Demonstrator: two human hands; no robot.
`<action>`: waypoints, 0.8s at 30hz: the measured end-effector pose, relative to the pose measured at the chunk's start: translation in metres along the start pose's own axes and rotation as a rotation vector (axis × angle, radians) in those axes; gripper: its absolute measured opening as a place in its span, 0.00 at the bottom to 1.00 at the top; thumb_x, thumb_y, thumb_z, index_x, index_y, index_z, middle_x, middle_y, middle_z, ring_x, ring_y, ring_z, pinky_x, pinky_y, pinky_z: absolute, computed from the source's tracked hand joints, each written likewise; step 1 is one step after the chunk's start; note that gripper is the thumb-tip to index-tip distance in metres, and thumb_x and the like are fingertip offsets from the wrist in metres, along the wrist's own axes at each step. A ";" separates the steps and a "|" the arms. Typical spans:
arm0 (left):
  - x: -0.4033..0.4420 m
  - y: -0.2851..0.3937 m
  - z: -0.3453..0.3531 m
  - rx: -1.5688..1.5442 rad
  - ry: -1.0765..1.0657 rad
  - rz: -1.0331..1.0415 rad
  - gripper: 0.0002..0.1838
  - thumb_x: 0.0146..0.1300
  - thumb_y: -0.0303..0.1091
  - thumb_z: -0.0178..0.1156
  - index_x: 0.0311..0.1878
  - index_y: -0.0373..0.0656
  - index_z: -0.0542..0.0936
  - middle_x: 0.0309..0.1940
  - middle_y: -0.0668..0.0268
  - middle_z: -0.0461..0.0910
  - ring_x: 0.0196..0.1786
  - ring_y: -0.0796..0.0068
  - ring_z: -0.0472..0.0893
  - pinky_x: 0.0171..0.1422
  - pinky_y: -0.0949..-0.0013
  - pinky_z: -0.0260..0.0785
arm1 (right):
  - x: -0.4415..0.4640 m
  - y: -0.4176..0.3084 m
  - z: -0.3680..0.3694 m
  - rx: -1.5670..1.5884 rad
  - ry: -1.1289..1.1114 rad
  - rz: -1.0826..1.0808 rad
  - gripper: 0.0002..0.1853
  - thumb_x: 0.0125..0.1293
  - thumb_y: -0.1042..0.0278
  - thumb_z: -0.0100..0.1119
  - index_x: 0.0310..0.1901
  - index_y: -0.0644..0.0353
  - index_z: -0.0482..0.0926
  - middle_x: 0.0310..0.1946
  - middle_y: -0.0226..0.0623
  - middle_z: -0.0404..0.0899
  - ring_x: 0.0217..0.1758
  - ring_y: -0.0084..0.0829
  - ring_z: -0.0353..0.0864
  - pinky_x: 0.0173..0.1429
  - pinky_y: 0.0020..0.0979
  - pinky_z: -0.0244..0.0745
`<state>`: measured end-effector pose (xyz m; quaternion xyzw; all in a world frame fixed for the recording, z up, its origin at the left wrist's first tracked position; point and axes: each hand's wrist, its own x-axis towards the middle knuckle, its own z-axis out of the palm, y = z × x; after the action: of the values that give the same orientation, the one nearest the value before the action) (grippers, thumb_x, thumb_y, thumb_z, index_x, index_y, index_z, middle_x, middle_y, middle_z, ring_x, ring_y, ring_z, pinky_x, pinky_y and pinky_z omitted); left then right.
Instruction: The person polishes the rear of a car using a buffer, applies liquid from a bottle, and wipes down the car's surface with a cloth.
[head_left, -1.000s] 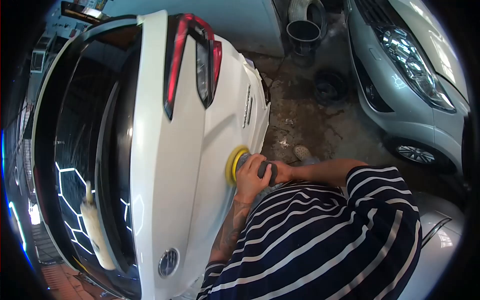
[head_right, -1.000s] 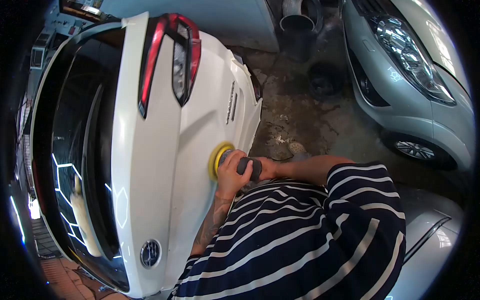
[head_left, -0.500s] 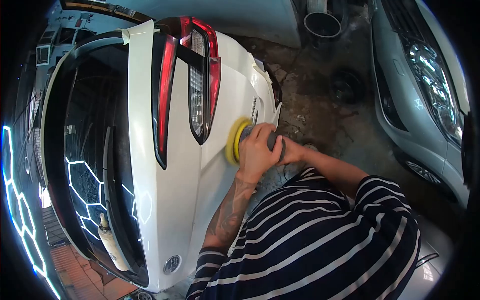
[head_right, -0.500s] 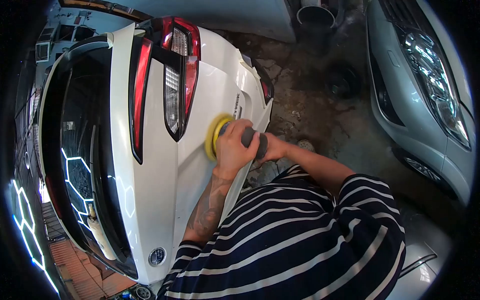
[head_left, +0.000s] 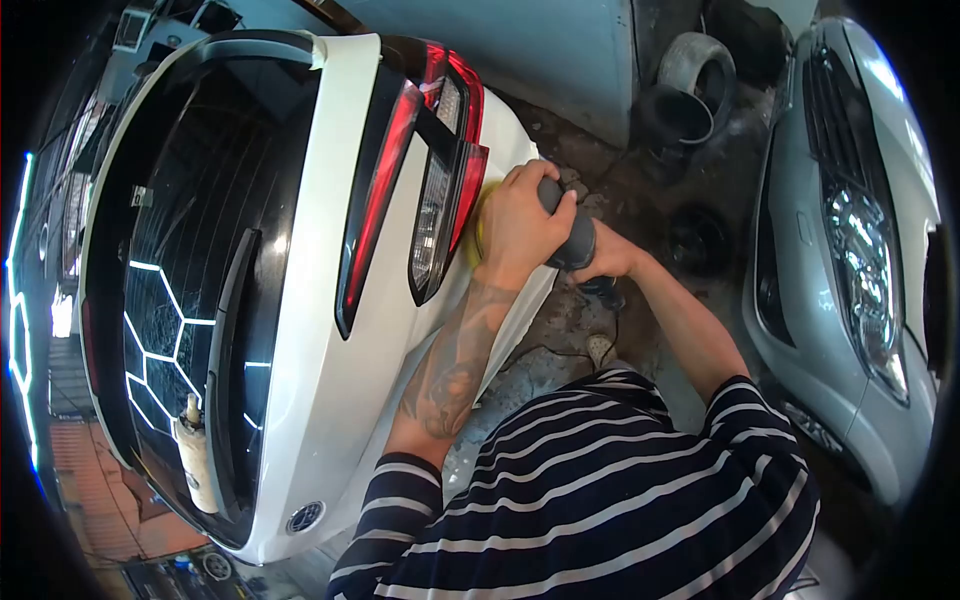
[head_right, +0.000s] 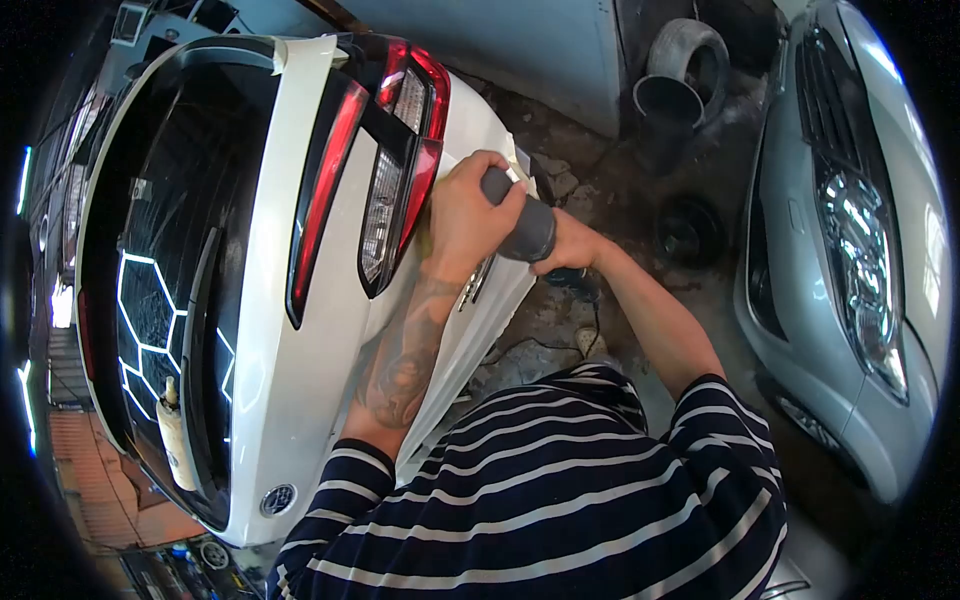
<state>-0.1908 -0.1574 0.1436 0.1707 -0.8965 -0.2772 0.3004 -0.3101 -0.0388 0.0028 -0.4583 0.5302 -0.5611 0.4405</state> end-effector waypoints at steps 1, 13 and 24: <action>0.008 -0.002 0.005 0.001 0.014 -0.007 0.15 0.55 0.35 0.72 0.44 0.40 0.83 0.37 0.52 0.86 0.41 0.49 0.86 0.48 0.55 0.78 | 0.004 0.001 -0.008 -0.011 0.025 -0.022 0.28 0.38 0.73 0.79 0.47 0.64 0.83 0.41 0.31 0.85 0.46 0.26 0.82 0.56 0.32 0.78; -0.026 0.008 0.004 -0.015 0.005 -0.073 0.14 0.55 0.38 0.70 0.43 0.45 0.82 0.40 0.52 0.85 0.42 0.47 0.85 0.47 0.51 0.78 | -0.004 0.030 -0.016 0.037 -0.282 0.285 0.48 0.44 0.70 0.87 0.69 0.59 0.71 0.62 0.34 0.78 0.67 0.32 0.75 0.73 0.39 0.70; -0.198 0.043 -0.052 0.108 0.421 -0.027 0.21 0.56 0.37 0.75 0.54 0.47 0.85 0.52 0.64 0.82 0.53 0.58 0.82 0.57 0.56 0.73 | -0.011 0.066 0.091 -0.152 -0.508 0.081 0.32 0.51 0.70 0.81 0.59 0.60 0.78 0.55 0.36 0.82 0.62 0.33 0.79 0.67 0.40 0.76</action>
<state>-0.0137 -0.0502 0.1163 0.2529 -0.8250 -0.1911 0.4678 -0.2178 -0.0485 -0.0615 -0.5947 0.4611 -0.3685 0.5458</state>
